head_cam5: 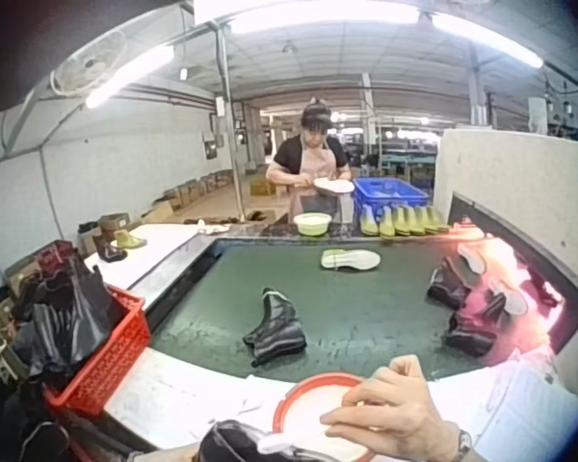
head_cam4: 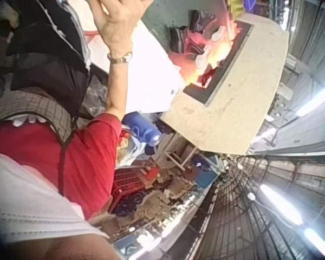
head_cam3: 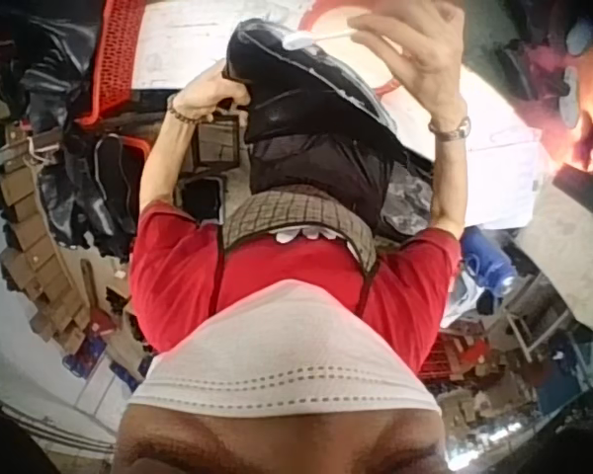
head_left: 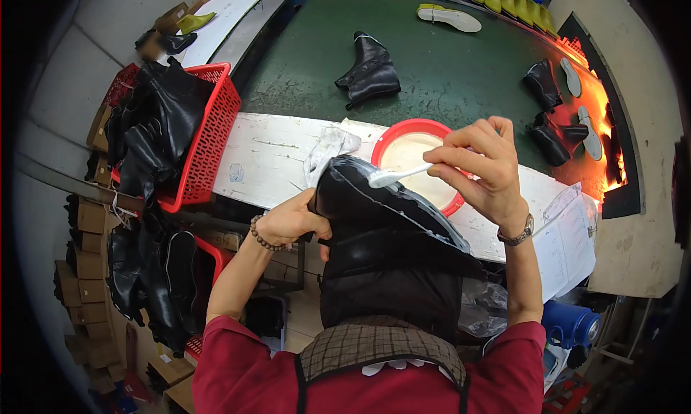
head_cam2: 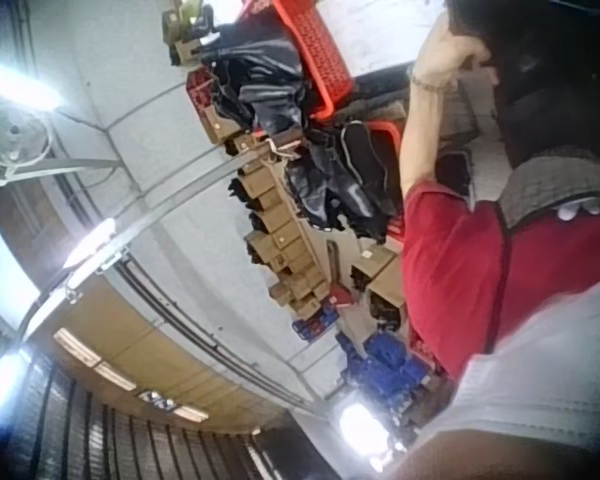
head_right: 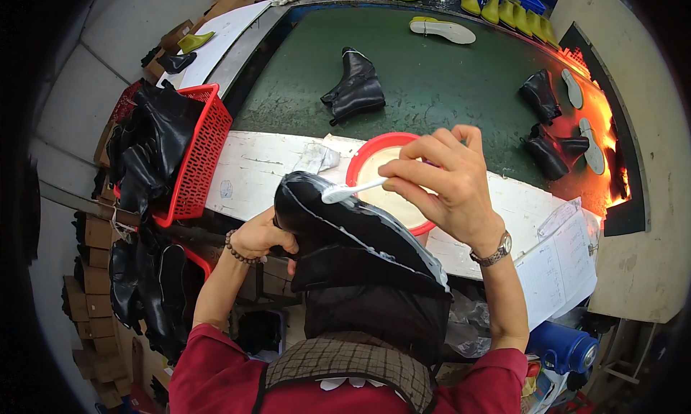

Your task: The person applies a white adhesive to the edges of black boot uppers using a small brush. They repeatedly dip the brush into a red bowl of glue and coat the seams of multiple boot pieces, placing each treated piece onto a green work surface.

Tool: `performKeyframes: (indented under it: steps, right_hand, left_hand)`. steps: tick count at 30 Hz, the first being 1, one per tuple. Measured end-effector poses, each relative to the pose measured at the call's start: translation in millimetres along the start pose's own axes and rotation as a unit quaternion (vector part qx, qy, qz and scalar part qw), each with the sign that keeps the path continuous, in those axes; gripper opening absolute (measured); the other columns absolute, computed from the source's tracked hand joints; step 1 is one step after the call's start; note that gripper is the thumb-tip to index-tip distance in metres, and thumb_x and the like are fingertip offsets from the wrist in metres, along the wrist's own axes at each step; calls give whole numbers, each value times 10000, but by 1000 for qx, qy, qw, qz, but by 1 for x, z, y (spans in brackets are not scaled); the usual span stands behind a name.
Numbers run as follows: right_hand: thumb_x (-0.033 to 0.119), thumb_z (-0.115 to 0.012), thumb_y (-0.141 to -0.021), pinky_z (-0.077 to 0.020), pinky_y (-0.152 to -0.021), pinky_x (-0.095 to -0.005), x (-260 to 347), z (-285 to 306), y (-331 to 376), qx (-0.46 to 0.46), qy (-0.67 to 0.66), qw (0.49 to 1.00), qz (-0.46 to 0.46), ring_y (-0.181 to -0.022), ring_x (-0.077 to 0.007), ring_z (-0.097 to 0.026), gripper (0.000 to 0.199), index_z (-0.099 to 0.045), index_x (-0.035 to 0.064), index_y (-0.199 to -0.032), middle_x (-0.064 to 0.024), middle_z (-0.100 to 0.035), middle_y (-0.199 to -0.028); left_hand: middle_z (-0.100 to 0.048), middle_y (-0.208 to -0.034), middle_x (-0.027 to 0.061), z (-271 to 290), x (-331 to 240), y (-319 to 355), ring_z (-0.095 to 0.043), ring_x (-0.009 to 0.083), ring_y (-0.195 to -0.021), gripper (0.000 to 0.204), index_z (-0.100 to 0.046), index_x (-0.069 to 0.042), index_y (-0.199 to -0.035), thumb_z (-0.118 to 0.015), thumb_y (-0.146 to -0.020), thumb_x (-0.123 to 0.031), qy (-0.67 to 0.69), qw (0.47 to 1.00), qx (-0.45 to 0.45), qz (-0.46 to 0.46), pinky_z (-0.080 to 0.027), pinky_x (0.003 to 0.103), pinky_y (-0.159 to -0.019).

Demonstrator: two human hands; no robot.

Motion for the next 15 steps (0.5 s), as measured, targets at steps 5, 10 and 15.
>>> performKeyframes:
  steps: [5, 10, 15]
  right_hand:
    - [167, -871, -763, -352, -855, -344, -20, -12, 26, -62, -77, 992, -75, -798, -140, -573, 194, -802, 171, -943, 46, -683, -887]
    - [152, -868, -763, -349, -880, -351, -26, -22, 24, -27, -46, 996, -69, -819, -140, -579, 201, -806, 165, -954, 51, -690, -893]
    - [142, -688, -983, -405, -631, -247, -96, -23, 76, -142, -206, 920, -303, -715, -58, -529, 135, -743, 41, -1054, 12, -635, -830]
  left_hand:
    - [-716, -871, 286, 13, 1, 3, -712, 334, -586, 502, -596, 204, -1163, -553, -673, 104, 55, 997, -10, -58, -599, 395, -503]
    - [-713, -835, 277, 18, -10, 4, -713, 338, -593, 473, -614, 203, -1128, -568, -675, 78, 39, 995, -47, -80, -588, 398, -488]
    - [-694, -770, 200, 47, -21, -6, -661, 273, -546, 385, -647, 134, -1069, -557, -696, 93, 142, 970, -133, -144, -597, 446, -550]
Point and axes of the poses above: each hand's wrist, its own y-axis away from the middle knuckle, its own z-axis out of the back of the hand, x = y × z, the point moved 5 cm from there along -y, towards the middle knuckle
